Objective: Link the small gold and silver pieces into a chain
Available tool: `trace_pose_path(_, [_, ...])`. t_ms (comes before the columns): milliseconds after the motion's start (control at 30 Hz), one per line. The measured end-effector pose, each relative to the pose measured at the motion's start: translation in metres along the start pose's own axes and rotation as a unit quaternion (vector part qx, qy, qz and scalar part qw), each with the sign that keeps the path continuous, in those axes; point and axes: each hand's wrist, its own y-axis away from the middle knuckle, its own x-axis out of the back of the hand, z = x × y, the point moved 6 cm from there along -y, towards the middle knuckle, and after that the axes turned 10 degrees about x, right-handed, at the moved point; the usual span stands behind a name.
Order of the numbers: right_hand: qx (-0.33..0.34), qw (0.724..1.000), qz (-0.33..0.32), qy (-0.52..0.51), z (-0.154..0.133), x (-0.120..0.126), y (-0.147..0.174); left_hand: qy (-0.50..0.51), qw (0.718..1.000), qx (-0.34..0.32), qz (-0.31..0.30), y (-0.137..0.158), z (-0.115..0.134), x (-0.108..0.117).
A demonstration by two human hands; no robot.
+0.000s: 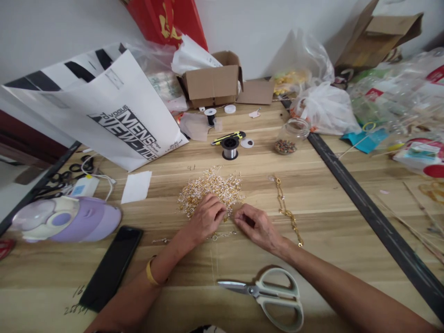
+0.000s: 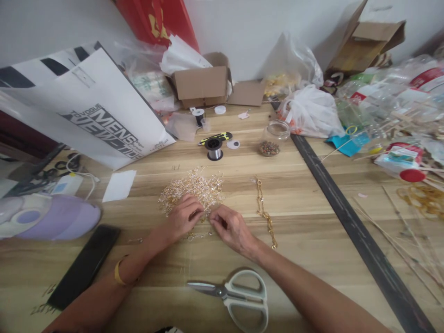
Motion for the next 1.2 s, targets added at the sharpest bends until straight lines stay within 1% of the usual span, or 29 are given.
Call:
trace_pose_path(233, [0.002, 1.000, 0.003, -0.003, -0.001, 0.000, -0.001, -0.006, 1.000, 0.007, -0.008, 0.001, 0.003, 0.001])
trace_pose_path(467, [0.009, 1.000, 0.010, -0.002, -0.002, 0.001, -0.002, -0.031, 0.998, -0.010, -0.048, 0.000, 0.011, -0.002])
trace_pose_path(533, [0.011, 1.000, 0.009, 0.000, -0.002, 0.001, -0.002, -0.032, 0.998, -0.012, -0.044, 0.000, 0.009, -0.002])
trace_pose_path(867, [0.006, 1.000, 0.006, -0.007, -0.003, 0.002, -0.001, -0.043, 0.999, 0.013, 0.022, 0.001, -0.008, -0.001])
trace_pose_path(967, [0.001, 1.000, 0.004, -0.007, -0.003, 0.002, -0.001, -0.044, 0.999, 0.019, 0.014, 0.000, -0.007, -0.002])
trace_pose_path(1200, [0.006, 1.000, 0.005, -0.007, -0.003, 0.002, -0.002, -0.035, 0.999, 0.012, -0.021, -0.002, 0.002, -0.001])
